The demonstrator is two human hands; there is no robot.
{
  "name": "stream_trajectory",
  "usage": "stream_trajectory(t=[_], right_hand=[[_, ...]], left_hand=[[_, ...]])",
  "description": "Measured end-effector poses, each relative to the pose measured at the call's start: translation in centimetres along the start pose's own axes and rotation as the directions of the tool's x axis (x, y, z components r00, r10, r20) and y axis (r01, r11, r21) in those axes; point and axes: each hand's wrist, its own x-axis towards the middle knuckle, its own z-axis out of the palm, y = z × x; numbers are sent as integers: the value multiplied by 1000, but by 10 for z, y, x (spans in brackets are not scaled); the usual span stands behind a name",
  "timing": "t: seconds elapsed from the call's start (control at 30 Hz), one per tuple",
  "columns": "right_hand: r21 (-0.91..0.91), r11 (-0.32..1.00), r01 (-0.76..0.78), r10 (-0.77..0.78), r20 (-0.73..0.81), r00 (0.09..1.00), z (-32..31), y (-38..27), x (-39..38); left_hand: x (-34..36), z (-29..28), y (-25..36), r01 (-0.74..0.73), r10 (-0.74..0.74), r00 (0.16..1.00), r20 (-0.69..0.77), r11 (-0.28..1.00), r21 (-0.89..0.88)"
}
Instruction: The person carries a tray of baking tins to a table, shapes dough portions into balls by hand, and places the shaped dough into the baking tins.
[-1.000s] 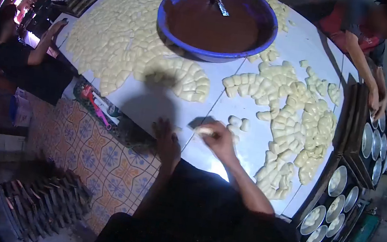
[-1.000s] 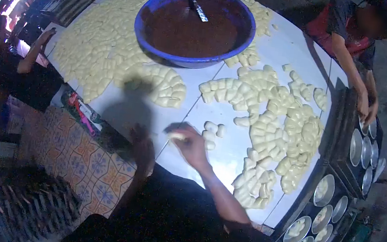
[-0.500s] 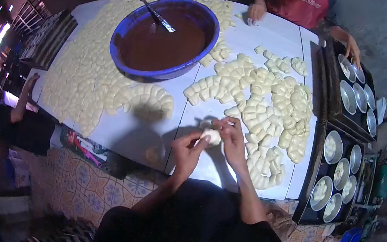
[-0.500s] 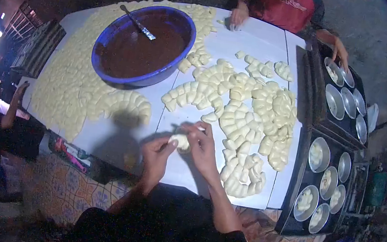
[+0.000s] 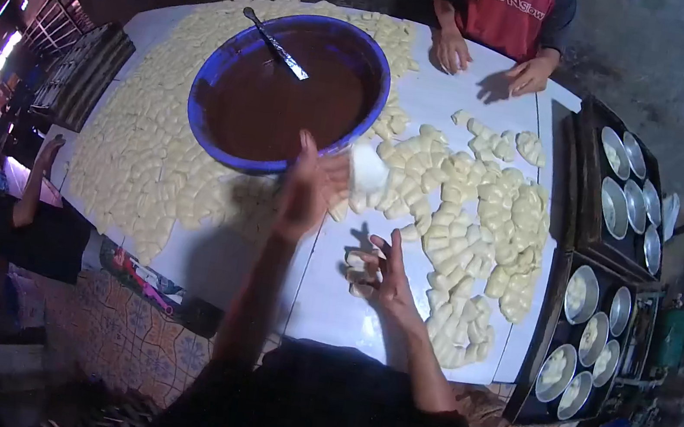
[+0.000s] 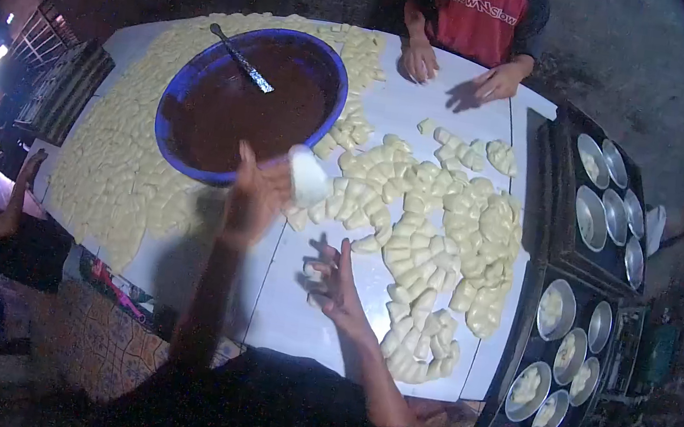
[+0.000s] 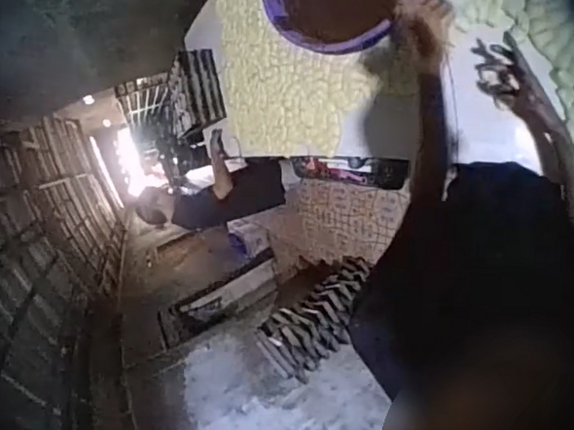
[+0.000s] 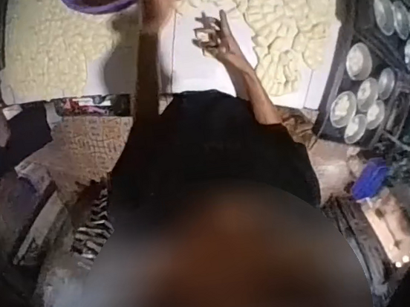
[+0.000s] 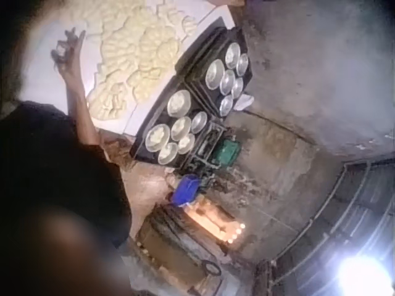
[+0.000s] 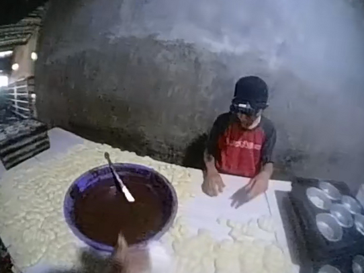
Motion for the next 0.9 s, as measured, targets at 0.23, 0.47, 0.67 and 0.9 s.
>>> stream_trajectory(t=[0.23,0.47,0.67,0.9], right_hand=[[183,983,-33,91,-323,942,-16,47,5],[343,939,14,165,-485,859,-23,36,10],[510,850,-134,354,-364,861,-15,35,5],[-787,615,40,-345,-223,912,16,-10,-24]], left_hand=[[113,-54,55,321,-37,944,-329,342,883],[46,-12,9,51,94,980,-176,733,678],[-69,37,-61,86,-42,965,-260,983,159],[-119,35,-76,-129,181,983,2,690,712]])
